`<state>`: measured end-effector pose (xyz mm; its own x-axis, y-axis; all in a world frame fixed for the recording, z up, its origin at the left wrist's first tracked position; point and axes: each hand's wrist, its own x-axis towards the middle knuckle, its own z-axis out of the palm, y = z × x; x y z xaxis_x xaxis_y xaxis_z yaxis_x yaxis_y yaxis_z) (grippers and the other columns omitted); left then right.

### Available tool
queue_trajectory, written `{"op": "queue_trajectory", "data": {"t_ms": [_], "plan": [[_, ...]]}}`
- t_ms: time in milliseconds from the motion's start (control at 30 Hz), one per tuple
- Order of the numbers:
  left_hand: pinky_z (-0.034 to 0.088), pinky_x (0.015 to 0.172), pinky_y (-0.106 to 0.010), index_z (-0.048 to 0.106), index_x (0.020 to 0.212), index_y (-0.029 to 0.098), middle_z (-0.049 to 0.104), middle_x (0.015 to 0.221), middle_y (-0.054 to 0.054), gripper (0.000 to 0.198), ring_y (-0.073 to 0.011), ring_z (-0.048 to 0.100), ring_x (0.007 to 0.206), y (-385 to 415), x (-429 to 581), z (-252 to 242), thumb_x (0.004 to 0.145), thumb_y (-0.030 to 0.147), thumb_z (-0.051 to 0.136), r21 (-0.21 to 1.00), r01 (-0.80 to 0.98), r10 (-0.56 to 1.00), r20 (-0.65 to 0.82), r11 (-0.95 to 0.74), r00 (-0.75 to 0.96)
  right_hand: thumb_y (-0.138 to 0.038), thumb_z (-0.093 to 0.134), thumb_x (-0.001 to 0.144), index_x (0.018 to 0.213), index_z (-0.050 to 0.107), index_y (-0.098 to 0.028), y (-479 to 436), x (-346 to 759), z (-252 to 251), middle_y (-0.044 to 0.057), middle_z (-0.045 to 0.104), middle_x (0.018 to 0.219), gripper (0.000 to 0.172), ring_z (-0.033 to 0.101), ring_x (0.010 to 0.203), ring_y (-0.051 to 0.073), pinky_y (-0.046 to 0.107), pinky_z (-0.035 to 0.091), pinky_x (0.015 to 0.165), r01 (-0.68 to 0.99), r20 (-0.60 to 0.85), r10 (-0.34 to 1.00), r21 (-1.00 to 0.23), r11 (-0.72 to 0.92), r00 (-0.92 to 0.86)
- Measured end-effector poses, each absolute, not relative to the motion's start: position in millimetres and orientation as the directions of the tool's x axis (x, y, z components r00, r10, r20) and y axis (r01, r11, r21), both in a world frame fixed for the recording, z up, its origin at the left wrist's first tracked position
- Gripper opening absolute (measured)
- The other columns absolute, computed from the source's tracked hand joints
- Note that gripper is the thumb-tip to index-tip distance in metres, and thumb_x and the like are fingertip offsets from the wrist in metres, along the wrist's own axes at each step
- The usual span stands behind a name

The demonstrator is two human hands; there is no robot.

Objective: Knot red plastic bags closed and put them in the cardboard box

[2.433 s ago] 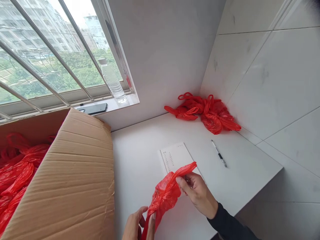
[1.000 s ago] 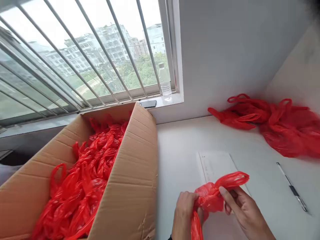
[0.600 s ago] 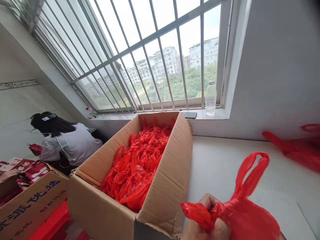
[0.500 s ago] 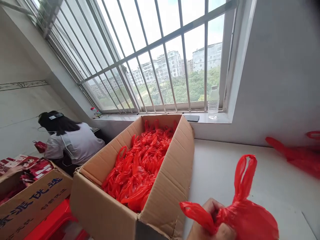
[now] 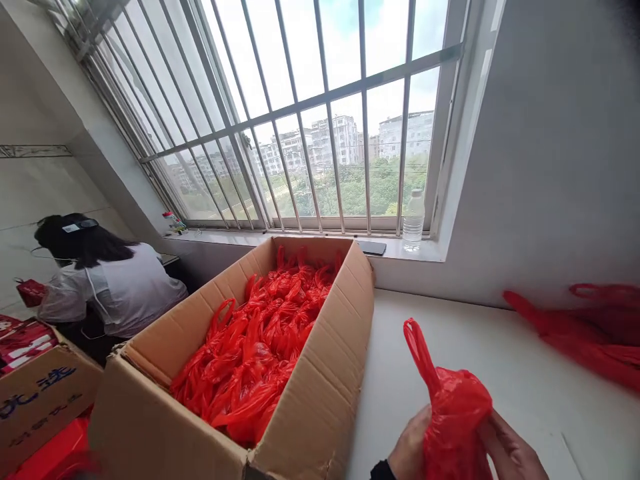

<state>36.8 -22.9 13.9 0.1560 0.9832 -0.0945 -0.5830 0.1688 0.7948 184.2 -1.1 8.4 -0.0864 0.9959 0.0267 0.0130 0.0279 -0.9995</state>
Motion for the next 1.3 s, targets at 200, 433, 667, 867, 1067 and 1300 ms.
{"op": "queue_trajectory", "data": {"t_ms": [200, 433, 667, 867, 1067, 1300], "plan": [[0.047, 0.093, -0.038, 0.074, 0.101, 0.015, 0.074, 0.101, -0.012, 0.040, -0.0272, 0.066, 0.095, 23.3, 36.4, 6.5, 0.075, 0.046, 0.075, 0.821, -0.539, 0.982, -0.139, 0.187, 0.130, -0.055, 0.055, 0.088, 0.113, 0.065, -0.022, 38.0, 191.9, 4.8, 0.010, 0.068, 0.115, 0.043, 0.063, 0.099, 0.025, 0.033, 0.053, 0.083, -0.078, 0.032, 0.990, -0.997, 0.021, -0.136], [0.051, 0.084, -0.035, 0.069, 0.109, 0.016, 0.073, 0.099, -0.009, 0.043, -0.0252, 0.065, 0.090, 48.7, 44.0, -4.4, 0.079, 0.046, 0.071, 0.887, -0.392, 0.964, -0.174, 0.242, 0.202, -0.050, 0.058, 0.090, 0.106, 0.063, -0.023, 43.2, 196.6, -3.7, 0.006, 0.068, 0.102, 0.032, 0.061, 0.091, 0.023, 0.033, 0.049, 0.081, -0.235, 0.088, 0.996, -0.968, 0.087, 0.008], [0.048, 0.092, -0.034, 0.067, 0.110, 0.019, 0.070, 0.110, -0.008, 0.042, -0.0256, 0.062, 0.099, 48.5, 42.6, -7.3, 0.073, 0.036, 0.077, 0.977, -0.183, 0.967, -0.062, 0.109, 0.246, -0.051, 0.059, 0.089, 0.104, 0.065, -0.024, 45.0, 199.3, -2.5, 0.007, 0.066, 0.106, 0.032, 0.059, 0.093, 0.024, 0.032, 0.049, 0.076, -0.281, 0.056, 0.998, -0.958, 0.061, 0.025], [0.046, 0.095, -0.034, 0.064, 0.116, 0.020, 0.068, 0.114, -0.008, 0.040, -0.0250, 0.061, 0.102, 46.7, 44.1, -10.7, 0.080, 0.036, 0.071, 0.990, -0.120, 0.978, -0.054, 0.079, 0.202, -0.043, 0.064, 0.088, 0.110, 0.060, -0.026, 43.5, 199.7, -5.6, 0.004, 0.064, 0.101, 0.029, 0.058, 0.084, 0.019, 0.030, 0.049, 0.075, -0.317, 0.035, 0.999, -0.948, 0.037, 0.014], [0.050, 0.081, -0.030, 0.065, 0.116, 0.018, 0.071, 0.108, -0.008, 0.041, -0.0235, 0.064, 0.090, 48.1, 45.4, -14.4, 0.083, 0.043, 0.066, 0.977, -0.193, 0.979, -0.056, 0.095, 0.198, -0.043, 0.062, 0.089, 0.097, 0.063, -0.023, 40.6, 199.8, -6.5, 0.001, 0.060, 0.088, 0.021, 0.053, 0.077, 0.017, 0.028, 0.047, 0.070, -0.235, 0.080, 0.997, -0.969, 0.074, -0.016], [0.051, 0.073, -0.029, 0.067, 0.117, 0.018, 0.074, 0.100, -0.006, 0.046, -0.0199, 0.065, 0.080, 48.0, 54.2, -15.8, 0.079, 0.044, 0.071, 0.935, -0.336, 0.986, -0.063, 0.112, 0.152, -0.043, 0.061, 0.089, 0.100, 0.063, -0.023, 35.7, 201.8, -9.0, 0.001, 0.060, 0.087, 0.023, 0.054, 0.078, 0.017, 0.028, 0.048, 0.071, -0.182, 0.145, 0.987, -0.971, 0.156, 0.068]]}}
